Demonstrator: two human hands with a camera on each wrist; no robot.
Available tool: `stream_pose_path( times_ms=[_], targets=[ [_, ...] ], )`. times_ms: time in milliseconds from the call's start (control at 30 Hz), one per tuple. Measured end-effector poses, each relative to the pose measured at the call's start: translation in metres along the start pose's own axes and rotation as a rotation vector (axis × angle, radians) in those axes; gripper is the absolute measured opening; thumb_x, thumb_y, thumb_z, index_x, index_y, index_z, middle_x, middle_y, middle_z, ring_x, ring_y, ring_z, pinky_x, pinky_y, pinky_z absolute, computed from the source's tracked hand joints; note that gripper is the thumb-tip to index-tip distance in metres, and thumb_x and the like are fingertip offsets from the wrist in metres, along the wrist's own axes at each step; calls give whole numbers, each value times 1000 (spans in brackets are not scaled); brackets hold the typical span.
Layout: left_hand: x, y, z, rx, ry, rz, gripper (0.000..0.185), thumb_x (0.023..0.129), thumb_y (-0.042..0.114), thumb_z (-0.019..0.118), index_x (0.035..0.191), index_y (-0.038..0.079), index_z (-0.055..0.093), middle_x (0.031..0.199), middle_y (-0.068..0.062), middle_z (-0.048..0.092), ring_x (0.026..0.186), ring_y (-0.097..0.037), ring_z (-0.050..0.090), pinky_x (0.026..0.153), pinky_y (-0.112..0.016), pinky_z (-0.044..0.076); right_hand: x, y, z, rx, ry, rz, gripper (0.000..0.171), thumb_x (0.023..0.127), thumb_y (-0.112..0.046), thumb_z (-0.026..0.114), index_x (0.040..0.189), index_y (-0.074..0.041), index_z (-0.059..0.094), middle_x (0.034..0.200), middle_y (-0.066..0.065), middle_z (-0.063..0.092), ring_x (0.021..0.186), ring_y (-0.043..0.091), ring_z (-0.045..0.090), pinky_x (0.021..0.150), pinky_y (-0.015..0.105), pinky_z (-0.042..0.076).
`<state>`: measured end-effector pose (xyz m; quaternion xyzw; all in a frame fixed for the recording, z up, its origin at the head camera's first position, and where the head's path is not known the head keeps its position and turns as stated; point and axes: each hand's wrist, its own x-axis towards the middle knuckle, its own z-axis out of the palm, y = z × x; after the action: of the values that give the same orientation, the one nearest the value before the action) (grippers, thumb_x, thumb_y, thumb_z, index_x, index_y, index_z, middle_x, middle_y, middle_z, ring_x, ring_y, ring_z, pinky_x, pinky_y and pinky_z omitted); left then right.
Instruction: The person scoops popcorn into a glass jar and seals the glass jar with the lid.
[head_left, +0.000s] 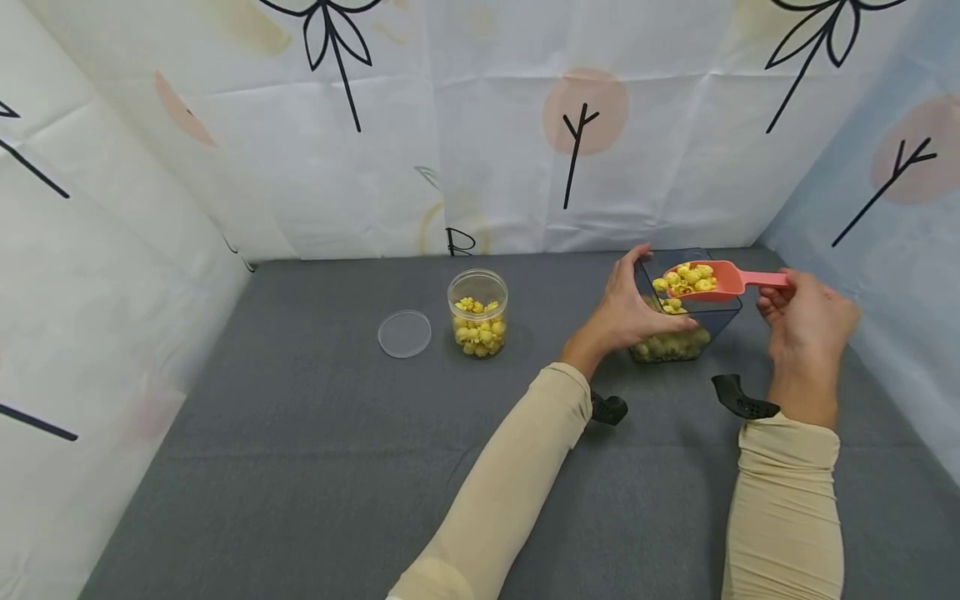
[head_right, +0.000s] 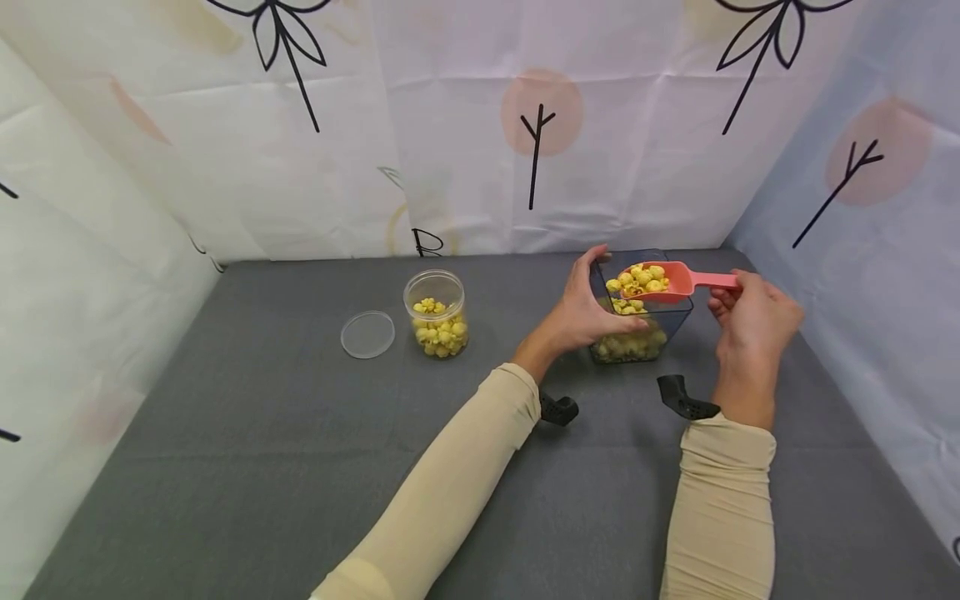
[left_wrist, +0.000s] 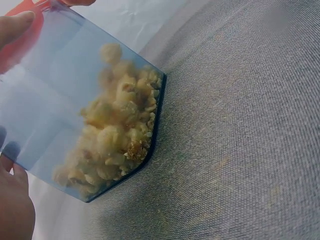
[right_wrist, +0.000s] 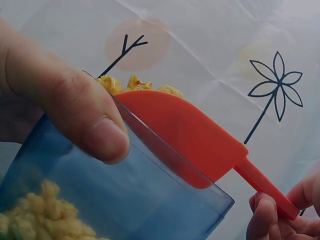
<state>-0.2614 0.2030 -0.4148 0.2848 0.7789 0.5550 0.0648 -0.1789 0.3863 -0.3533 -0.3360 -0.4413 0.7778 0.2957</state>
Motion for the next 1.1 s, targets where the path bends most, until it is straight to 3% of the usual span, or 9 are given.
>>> stream_pose_path(
  times_ms=[600,833,1100],
  targets=[
    [-3,3,-1,-11,-3,-10,116,71,38,93,159,37,18,156,13,33,146,-12,38,115,-33,43,4,3,0,90,0,60,9,97,-11,69,98,-5,74,76,5,70,60,15,60,52,21,50],
    [-4,7,-10,60,-33,-38,121,71,45,92,161,39,12,162,10,29,149,-11,36,115,-38,44,3,5,6,67,-25,97,10,97,-16,70,101,-8,74,86,3,69,67,14,60,57,20,52],
    [-6,15,-10,131,-58,-74,127,72,49,91,163,38,3,168,5,22,152,-14,33,117,-38,43,-2,3,7,82,-49,79,13,96,-17,73,101,-6,73,84,4,69,66,15,59,57,21,52]
  ],
)
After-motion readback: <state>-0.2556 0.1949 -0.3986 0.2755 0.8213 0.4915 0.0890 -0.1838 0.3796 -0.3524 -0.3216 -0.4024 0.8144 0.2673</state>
